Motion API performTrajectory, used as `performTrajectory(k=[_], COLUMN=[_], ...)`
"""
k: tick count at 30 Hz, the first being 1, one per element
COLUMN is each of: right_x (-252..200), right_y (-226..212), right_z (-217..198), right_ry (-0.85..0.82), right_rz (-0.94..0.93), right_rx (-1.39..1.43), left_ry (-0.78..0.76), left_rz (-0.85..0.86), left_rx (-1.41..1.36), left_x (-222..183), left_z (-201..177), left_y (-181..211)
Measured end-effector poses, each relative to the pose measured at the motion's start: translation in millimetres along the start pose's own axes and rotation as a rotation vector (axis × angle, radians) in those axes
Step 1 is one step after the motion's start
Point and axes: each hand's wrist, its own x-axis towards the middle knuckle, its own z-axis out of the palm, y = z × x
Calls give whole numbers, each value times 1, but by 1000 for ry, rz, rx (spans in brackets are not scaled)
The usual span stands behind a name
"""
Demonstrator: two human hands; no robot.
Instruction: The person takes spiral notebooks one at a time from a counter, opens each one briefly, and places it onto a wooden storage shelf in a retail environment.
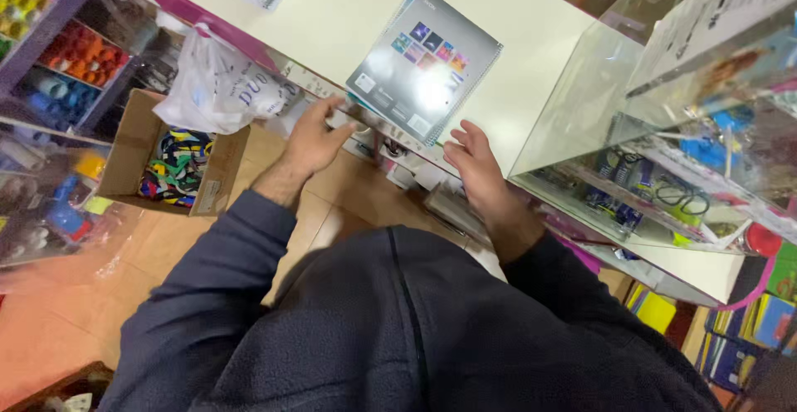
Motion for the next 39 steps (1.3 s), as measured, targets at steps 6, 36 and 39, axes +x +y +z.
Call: performTrajectory(k=[6, 36, 39], right_x=[51, 100, 98], right_y=[18, -59, -65], right_z=[5, 163, 149], right_ry=[157, 15, -61], right_rz=[157, -668, -603], right_rx=[129, -720, -732], left_ry=[-290, -799, -796], left_rz=[124, -166, -203], left_rx=[355, -805, -248], left_x=[74, 166, 153], left_z=[5, -40, -86], left_y=[20, 45, 109])
